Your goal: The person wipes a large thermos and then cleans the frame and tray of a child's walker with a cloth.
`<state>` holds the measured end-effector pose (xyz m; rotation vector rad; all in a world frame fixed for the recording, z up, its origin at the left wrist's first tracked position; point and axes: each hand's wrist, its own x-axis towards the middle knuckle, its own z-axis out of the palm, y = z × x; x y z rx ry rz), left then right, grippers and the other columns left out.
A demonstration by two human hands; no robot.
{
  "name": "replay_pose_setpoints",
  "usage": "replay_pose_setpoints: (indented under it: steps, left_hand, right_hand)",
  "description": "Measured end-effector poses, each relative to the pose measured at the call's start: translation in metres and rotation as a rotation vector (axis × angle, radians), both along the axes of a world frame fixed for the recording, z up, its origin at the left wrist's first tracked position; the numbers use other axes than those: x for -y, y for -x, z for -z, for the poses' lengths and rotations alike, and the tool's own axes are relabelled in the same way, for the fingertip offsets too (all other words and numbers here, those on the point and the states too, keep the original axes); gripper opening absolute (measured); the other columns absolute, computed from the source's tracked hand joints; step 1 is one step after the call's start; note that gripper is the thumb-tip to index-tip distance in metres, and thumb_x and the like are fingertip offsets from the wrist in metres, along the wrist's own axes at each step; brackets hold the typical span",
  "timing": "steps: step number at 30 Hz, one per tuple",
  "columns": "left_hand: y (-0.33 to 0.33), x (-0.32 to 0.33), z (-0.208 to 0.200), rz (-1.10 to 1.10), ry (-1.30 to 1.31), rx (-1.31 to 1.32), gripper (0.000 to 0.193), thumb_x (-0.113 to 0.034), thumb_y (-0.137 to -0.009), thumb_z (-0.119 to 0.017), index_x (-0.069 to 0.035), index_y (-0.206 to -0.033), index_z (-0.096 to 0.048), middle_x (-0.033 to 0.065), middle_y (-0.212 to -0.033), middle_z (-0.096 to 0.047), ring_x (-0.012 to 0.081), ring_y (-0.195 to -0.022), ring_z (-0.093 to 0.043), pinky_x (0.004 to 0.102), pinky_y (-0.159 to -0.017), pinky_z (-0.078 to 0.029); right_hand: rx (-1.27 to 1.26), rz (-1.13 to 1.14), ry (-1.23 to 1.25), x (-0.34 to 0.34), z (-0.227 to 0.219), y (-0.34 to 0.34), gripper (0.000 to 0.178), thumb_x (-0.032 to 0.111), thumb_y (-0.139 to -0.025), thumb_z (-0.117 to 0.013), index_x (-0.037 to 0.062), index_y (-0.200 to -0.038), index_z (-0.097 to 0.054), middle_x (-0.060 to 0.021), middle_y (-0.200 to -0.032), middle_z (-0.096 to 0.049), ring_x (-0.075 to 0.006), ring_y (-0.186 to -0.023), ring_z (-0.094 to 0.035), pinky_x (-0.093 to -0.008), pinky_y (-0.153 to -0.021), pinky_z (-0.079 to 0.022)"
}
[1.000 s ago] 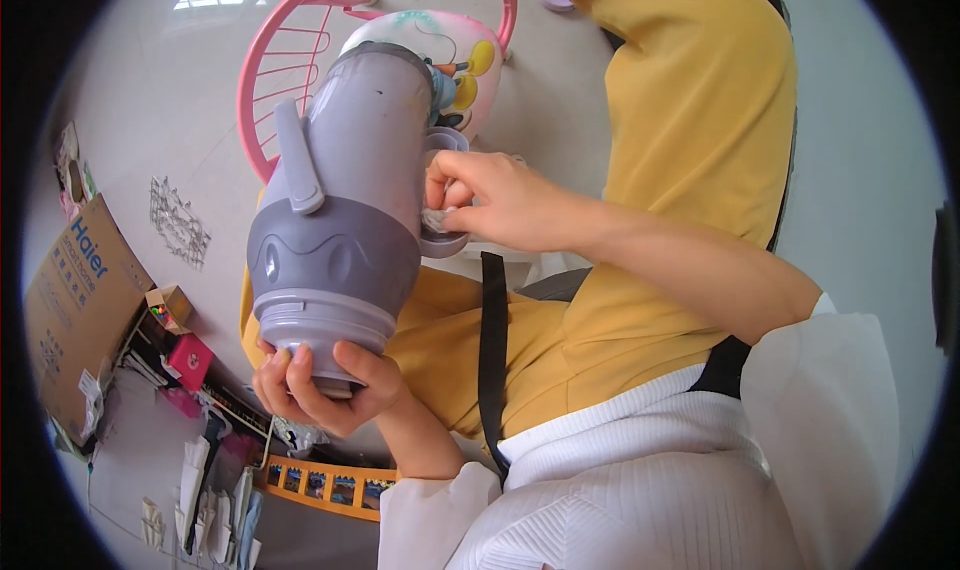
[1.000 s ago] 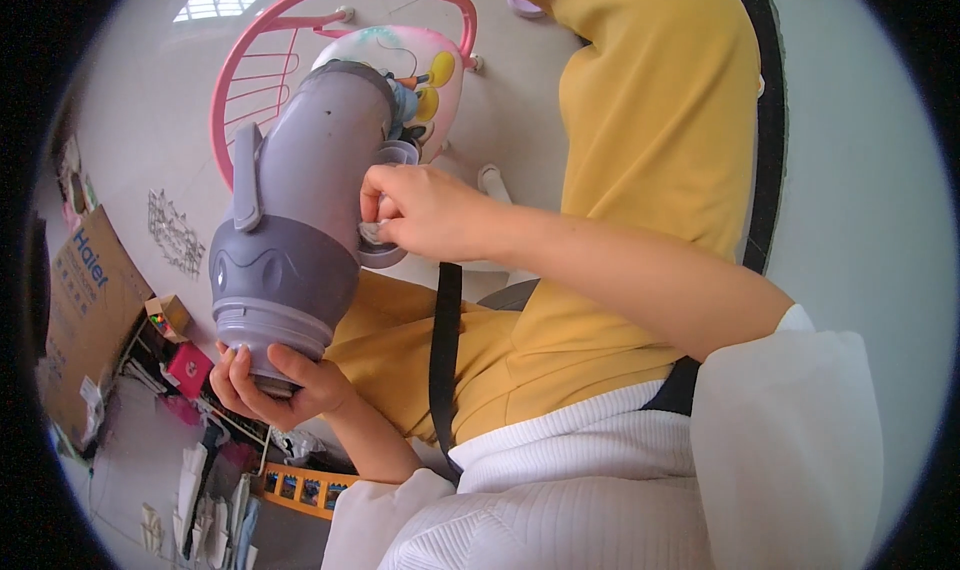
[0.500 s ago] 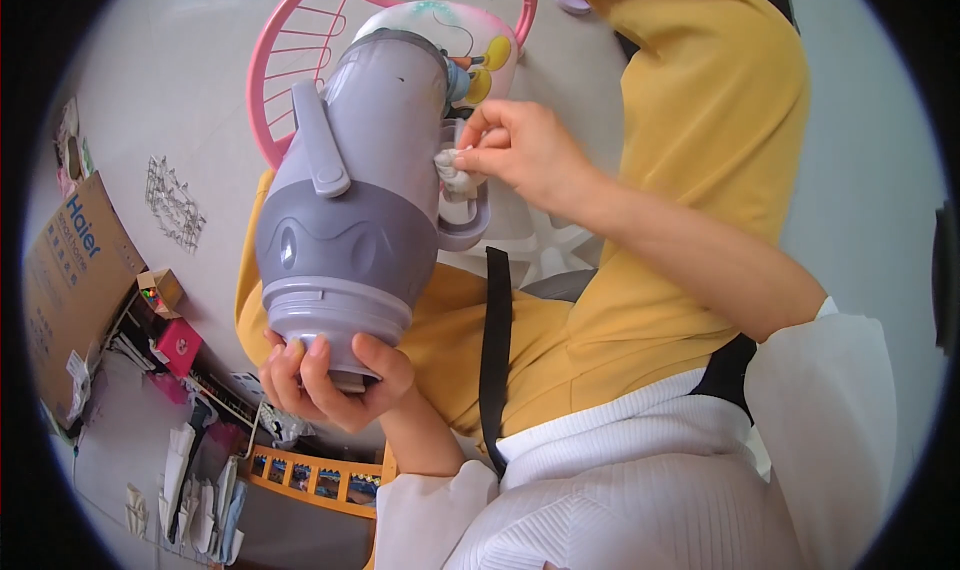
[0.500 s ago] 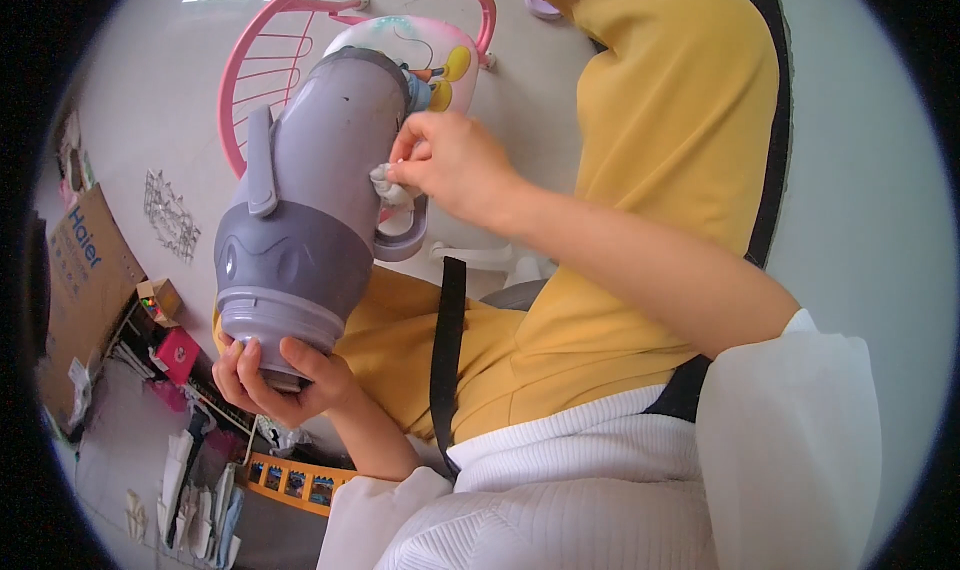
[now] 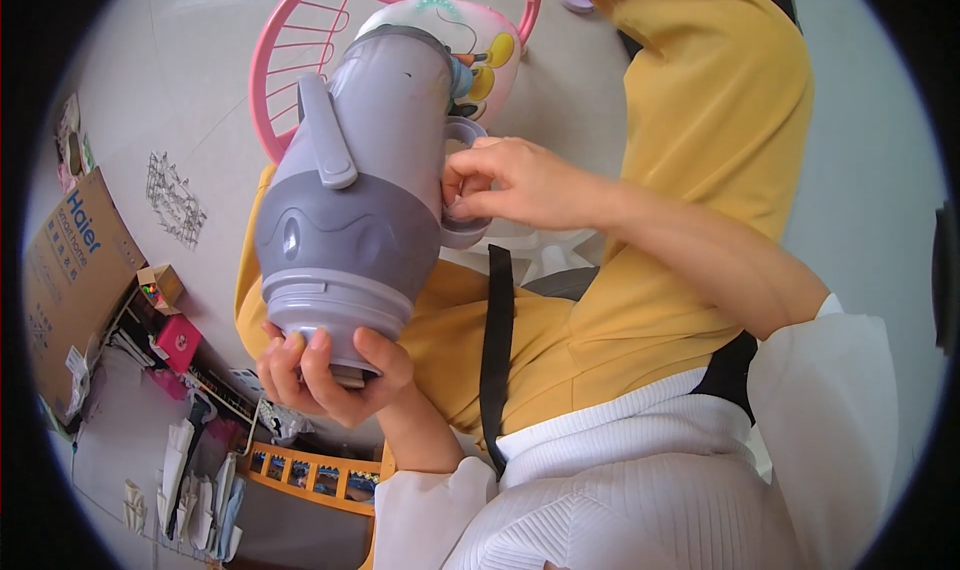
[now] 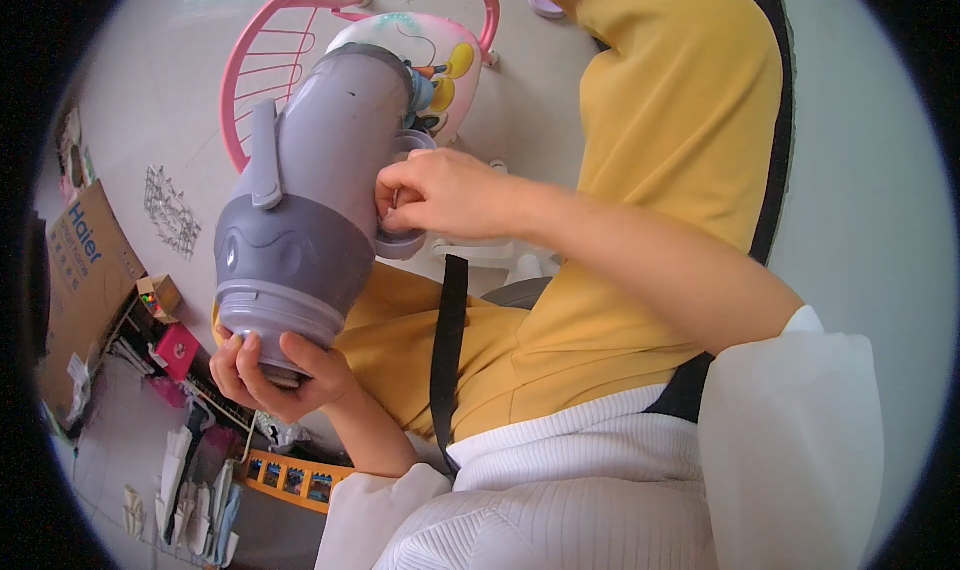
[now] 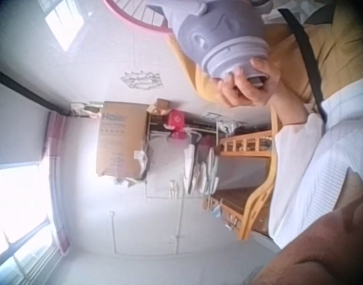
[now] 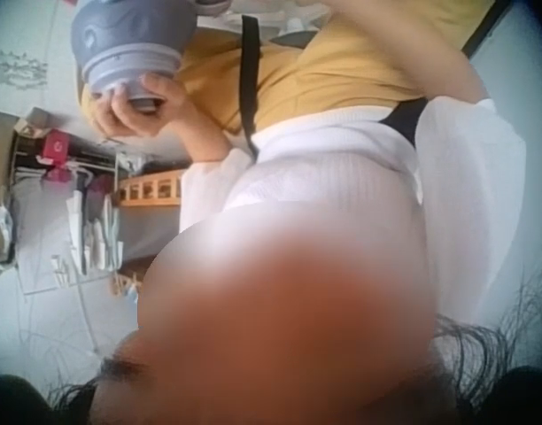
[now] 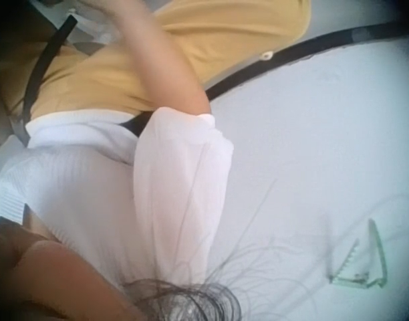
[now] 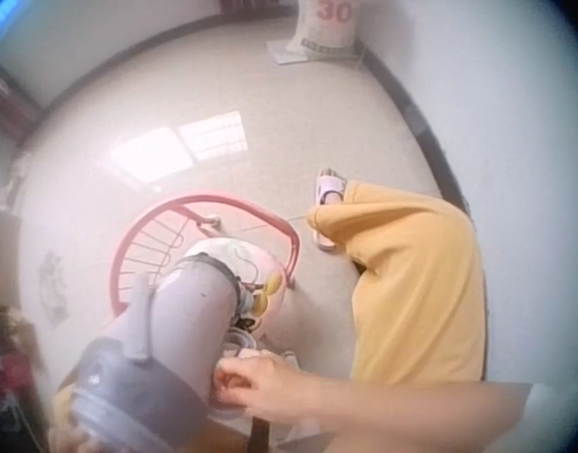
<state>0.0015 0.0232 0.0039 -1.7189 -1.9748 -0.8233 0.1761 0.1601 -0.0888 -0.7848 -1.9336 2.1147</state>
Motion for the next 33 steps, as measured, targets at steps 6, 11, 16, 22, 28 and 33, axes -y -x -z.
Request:
replay_pose_setpoints:
  steps: [6, 11, 16, 22, 28, 33]
  left_hand:
    - [-0.002, 0.003, 0.001, -0.036, 0.003, 0.002, 0.025, -0.021, -0.08, -0.063, -0.002, -0.094, -0.059, 0.0145, -0.101, -0.053, 0.0337, -0.1, -0.048, 0.0518, -0.083, -0.052]
    - [0.001, 0.002, 0.0, -0.026, -0.019, 0.018, 0.025, -0.021, -0.079, -0.063, -0.001, -0.093, -0.06, 0.0146, -0.1, -0.053, 0.0335, -0.1, -0.049, 0.0511, -0.082, -0.052]
    - [0.0, -0.001, 0.0, -0.019, -0.02, 0.011, 0.025, -0.02, -0.079, -0.064, -0.001, -0.094, -0.06, 0.015, -0.1, -0.053, 0.0333, -0.1, -0.049, 0.0511, -0.081, -0.053]
    - [0.001, -0.001, 0.0, -0.022, -0.019, 0.016, 0.025, -0.02, -0.079, -0.064, 0.0, -0.094, -0.06, 0.0152, -0.1, -0.053, 0.0331, -0.099, -0.049, 0.0519, -0.082, -0.052]
    - [0.001, -0.004, 0.0, -0.004, -0.03, 0.022, 0.025, -0.02, -0.079, -0.064, 0.0, -0.094, -0.06, 0.0157, -0.1, -0.053, 0.0332, -0.098, -0.05, 0.052, -0.082, -0.052]
    - [0.001, -0.014, -0.005, -0.02, 0.011, 0.031, 0.024, -0.016, -0.078, -0.065, 0.0, -0.094, -0.061, 0.0165, -0.101, -0.054, 0.0332, -0.098, -0.05, 0.0502, -0.083, -0.051]
  right_hand:
    - [0.159, -0.017, -0.65, -0.025, 0.012, 0.001, 0.011, 0.012, -0.077, -0.064, 0.0076, -0.087, -0.063, -0.0104, -0.073, -0.061, -0.0283, -0.079, -0.056, -0.0366, -0.068, -0.046]
    - [0.077, 0.329, 0.397, -0.031, 0.004, -0.004, 0.012, 0.014, -0.088, -0.062, 0.0019, -0.089, -0.06, -0.0004, -0.072, -0.065, -0.0054, -0.07, -0.055, -0.024, -0.064, -0.043]
    - [0.075, 0.398, 0.478, -0.003, -0.001, -0.002, 0.013, 0.013, -0.084, -0.064, 0.0013, -0.088, -0.059, -0.0018, -0.07, -0.064, -0.0078, -0.069, -0.055, -0.0252, -0.065, -0.044]
    - [0.134, 0.322, 0.459, 0.028, -0.019, 0.004, 0.018, 0.016, -0.083, -0.063, -0.0004, -0.091, -0.06, -0.0084, -0.073, -0.067, -0.0141, -0.067, -0.059, -0.0297, -0.067, -0.046]
    - [0.014, 0.15, 0.031, 0.012, -0.007, -0.002, 0.012, 0.016, -0.08, -0.065, 0.0057, -0.086, -0.063, -0.0079, -0.074, -0.063, -0.0222, -0.077, -0.06, -0.0343, -0.075, -0.046]
    - [0.044, -0.049, -0.62, -0.019, -0.006, 0.001, 0.005, 0.013, -0.081, -0.063, 0.0096, -0.084, -0.063, -0.0077, -0.075, -0.062, -0.0244, -0.085, -0.057, -0.0386, -0.081, -0.044]
